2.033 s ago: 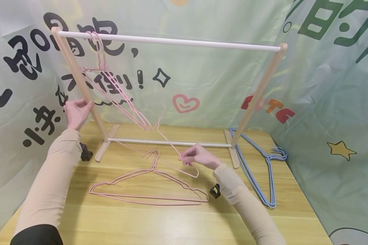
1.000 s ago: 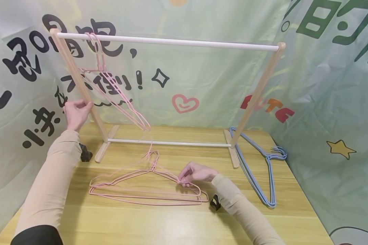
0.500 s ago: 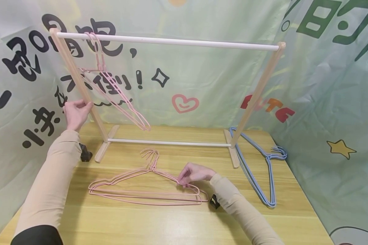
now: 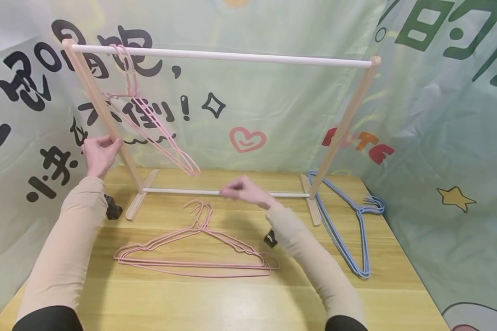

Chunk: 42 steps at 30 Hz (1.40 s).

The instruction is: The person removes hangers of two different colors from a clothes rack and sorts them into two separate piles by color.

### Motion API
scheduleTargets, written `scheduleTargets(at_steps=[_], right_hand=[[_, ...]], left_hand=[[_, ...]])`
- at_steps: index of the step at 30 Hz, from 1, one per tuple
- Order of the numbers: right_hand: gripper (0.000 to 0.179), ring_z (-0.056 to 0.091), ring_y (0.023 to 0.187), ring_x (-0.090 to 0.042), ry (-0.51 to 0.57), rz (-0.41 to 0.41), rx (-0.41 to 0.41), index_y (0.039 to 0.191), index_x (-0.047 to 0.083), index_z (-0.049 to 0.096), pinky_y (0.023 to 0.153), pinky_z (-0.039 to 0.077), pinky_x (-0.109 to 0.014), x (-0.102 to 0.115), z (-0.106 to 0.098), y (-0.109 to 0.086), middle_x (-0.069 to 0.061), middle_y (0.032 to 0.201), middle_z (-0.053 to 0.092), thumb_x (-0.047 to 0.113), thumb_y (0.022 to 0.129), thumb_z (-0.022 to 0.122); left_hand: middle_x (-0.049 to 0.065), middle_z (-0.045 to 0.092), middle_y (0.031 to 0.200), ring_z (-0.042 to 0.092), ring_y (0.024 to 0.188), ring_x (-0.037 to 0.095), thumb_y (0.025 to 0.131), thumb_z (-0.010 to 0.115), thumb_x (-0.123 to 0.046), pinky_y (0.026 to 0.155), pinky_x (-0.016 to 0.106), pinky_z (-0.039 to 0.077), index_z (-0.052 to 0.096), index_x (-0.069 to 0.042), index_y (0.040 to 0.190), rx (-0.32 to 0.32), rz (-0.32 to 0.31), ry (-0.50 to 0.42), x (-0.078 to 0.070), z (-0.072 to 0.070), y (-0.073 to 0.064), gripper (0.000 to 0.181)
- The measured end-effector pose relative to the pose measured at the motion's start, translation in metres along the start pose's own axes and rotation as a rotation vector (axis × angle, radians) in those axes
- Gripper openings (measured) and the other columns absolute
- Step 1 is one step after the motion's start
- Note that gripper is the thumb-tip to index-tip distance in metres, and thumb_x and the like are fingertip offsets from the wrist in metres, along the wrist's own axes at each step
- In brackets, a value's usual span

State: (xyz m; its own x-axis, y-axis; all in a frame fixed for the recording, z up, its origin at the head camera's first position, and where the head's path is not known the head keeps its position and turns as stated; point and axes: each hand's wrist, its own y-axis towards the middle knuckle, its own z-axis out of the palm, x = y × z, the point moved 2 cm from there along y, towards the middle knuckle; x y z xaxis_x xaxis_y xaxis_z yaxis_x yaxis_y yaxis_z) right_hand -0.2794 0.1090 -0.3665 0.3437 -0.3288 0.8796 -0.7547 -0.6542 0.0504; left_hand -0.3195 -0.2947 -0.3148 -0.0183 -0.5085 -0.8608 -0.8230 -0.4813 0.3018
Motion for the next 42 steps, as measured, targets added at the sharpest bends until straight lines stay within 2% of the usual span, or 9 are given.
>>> scheduleTargets(at_steps=[5,9,13,18,21,24,26,35,42], right_hand=[[0.034,0.051,0.068,-0.010,0.249,-0.066,-0.113,0.118,-0.014,0.065,0.066,0.043,-0.021,0.037,0.007,0.040,-0.001,0.079,0.067,0.012,0.105,0.048],[0.038,0.055,0.073,-0.008,0.428,-0.059,-0.116,0.123,-0.019,0.059,0.067,0.045,-0.020,0.058,0.016,0.062,0.003,0.085,0.070,0.012,0.107,0.044],[0.037,0.061,0.082,-0.007,0.513,-0.051,-0.109,0.131,-0.019,0.054,0.075,0.049,-0.019,0.072,0.022,0.074,-0.018,0.112,0.074,0.007,0.106,0.043],[0.038,0.064,0.092,-0.005,0.561,-0.067,-0.063,0.135,-0.020,0.047,0.084,0.051,-0.019,0.082,0.026,0.079,-0.034,0.140,0.054,0.001,0.105,0.042],[0.038,0.066,0.091,-0.005,0.637,-0.064,-0.044,0.136,-0.022,0.043,0.083,0.053,-0.018,0.087,0.028,0.081,-0.024,0.125,0.069,-0.001,0.105,0.040],[0.038,0.068,0.086,-0.006,0.711,-0.065,-0.038,0.136,-0.023,0.040,0.080,0.054,-0.018,0.090,0.029,0.082,-0.005,0.105,0.078,-0.002,0.104,0.039],[0.038,0.066,0.083,-0.005,0.714,-0.073,-0.031,0.136,-0.023,0.040,0.077,0.053,-0.017,0.093,0.030,0.083,0.004,0.097,0.076,-0.002,0.104,0.040],[0.038,0.062,0.077,-0.005,0.680,-0.078,-0.078,0.133,-0.023,0.046,0.073,0.051,-0.017,0.099,0.027,0.085,-0.003,0.101,0.077,-0.005,0.101,0.048],[0.039,0.063,0.073,-0.004,0.714,-0.047,-0.125,0.133,-0.023,0.045,0.069,0.052,-0.016,0.102,0.026,0.085,0.005,0.090,0.077,-0.006,0.099,0.051]], left_hand=[[0.023,0.068,0.122,0.056,0.129,0.031,0.094,0.068,-0.025,0.115,0.042,0.034,0.070,-0.003,0.123,0.003,0.002,0.007,0.001,-0.001,0.000,0.037],[0.022,0.069,0.120,0.064,0.122,0.033,0.093,0.069,-0.024,0.113,0.041,0.040,0.071,-0.003,0.122,-0.006,0.013,0.011,0.001,-0.001,0.000,0.036],[0.021,0.069,0.121,0.066,0.119,0.034,0.093,0.069,-0.024,0.112,0.040,0.042,0.070,-0.004,0.123,-0.009,0.007,0.012,0.000,-0.001,-0.001,0.036],[0.022,0.070,0.119,0.065,0.120,0.035,0.093,0.070,-0.024,0.112,0.041,0.039,0.071,-0.003,0.120,-0.016,0.018,0.008,0.001,0.000,0.000,0.035],[0.022,0.070,0.119,0.065,0.120,0.034,0.093,0.070,-0.025,0.112,0.041,0.039,0.072,-0.003,0.120,-0.016,0.020,0.010,0.001,0.001,0.000,0.035],[0.021,0.070,0.119,0.065,0.119,0.034,0.093,0.069,-0.025,0.112,0.040,0.040,0.072,-0.003,0.120,-0.011,0.020,0.013,0.001,0.001,0.000,0.035],[0.020,0.070,0.119,0.066,0.119,0.034,0.093,0.069,-0.025,0.112,0.040,0.041,0.071,-0.003,0.121,-0.009,0.020,0.015,0.001,0.001,-0.001,0.036],[0.022,0.068,0.119,0.060,0.126,0.033,0.094,0.068,-0.027,0.115,0.043,0.033,0.071,-0.003,0.122,0.002,0.019,0.013,0.002,0.000,0.001,0.037],[0.023,0.070,0.118,0.062,0.124,0.032,0.093,0.069,-0.023,0.112,0.043,0.038,0.072,-0.001,0.119,-0.012,0.022,0.004,0.002,0.000,0.000,0.034]])
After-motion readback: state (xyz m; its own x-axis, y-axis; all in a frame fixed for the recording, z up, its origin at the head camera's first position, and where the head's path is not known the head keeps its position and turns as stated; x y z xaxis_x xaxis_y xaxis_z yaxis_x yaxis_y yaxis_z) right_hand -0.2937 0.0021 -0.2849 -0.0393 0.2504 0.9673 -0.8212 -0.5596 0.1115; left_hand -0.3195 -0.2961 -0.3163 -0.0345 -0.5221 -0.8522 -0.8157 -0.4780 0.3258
